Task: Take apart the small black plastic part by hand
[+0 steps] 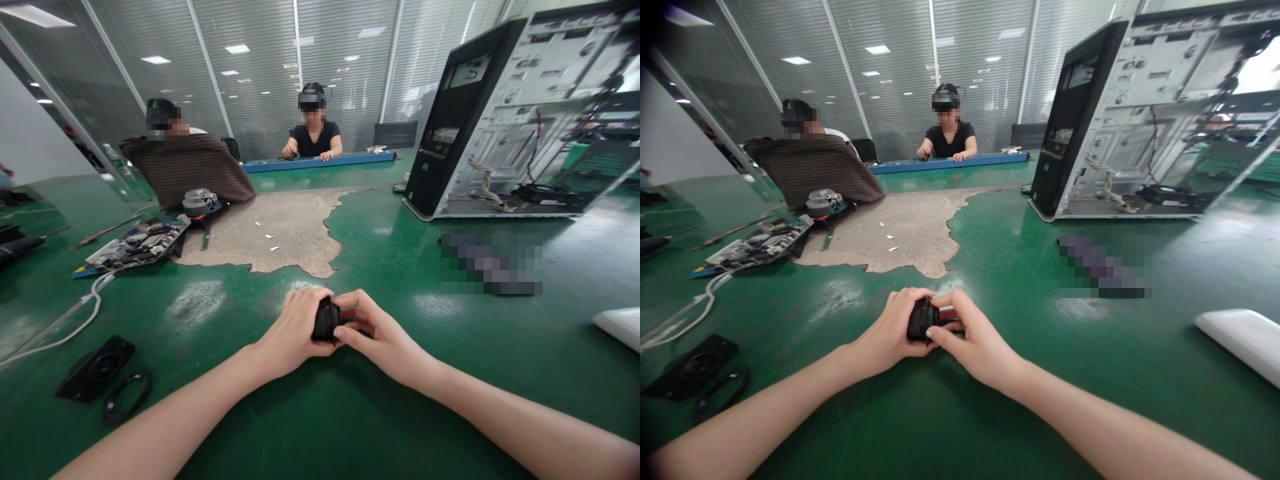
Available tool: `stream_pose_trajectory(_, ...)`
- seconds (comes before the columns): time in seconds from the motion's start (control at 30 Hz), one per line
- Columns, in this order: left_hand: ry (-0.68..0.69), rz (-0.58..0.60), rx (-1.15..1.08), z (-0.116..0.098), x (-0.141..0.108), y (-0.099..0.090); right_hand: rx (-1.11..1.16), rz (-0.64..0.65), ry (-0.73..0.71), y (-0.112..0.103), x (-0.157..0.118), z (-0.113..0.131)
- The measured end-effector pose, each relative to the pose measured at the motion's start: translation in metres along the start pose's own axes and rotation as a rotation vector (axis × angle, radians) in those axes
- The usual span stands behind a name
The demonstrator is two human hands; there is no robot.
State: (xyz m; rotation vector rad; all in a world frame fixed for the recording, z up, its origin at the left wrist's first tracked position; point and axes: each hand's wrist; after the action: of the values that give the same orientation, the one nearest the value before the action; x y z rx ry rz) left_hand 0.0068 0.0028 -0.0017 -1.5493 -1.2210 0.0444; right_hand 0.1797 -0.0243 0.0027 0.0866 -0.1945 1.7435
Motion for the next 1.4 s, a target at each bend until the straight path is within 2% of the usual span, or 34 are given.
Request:
stream_pose_trajectory(0.3,0.012,-0.014,-0.003,0.0008,-0.001,0.0014,0.042,0.0,0.027,0.0002,-0.0004,-0.005)
stream_pose_trajectory(0.47,0.014,-0.013,-0.009,0.001,-0.0002,0.0011,-0.027,-0.033,-0.018,0.001,0.0002,-0.0037)
stream_pose_trajectory(0.73,0.013,0.017,0.021,-0.0005,0.0004,-0.0011,-0.002,0.007,-0.035,-0.0006,-0.0008,-0.0027)
stream_pose_trajectory(0.93,0.025,-0.001,0.014,0.0003,-0.0002,0.0008,0.042,-0.002,0.015,-0.0003,-0.0003,-0.0057)
stream_pose_trajectory(1.23,0.023,0.014,0.021,0.0003,0.0003,0.0005,-0.002,-0.022,-0.121,-0.0014,0.0004,-0.0082)
stream_pose_trajectory(1.4,0.031,-0.004,0.009,0.0014,0.0004,0.0015,-0.001,-0.031,-0.122,-0.0024,-0.0008,-0.0082)
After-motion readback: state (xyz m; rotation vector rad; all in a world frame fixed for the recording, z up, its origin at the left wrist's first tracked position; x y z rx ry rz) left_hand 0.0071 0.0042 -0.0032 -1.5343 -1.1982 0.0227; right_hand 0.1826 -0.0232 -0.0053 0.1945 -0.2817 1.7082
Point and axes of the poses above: each hand's wrist, its own x-axis towards the middle knuckle, its own y-axis out of the palm, z = x × y, and after that the axes turned 13 degrees about -z, right-handed
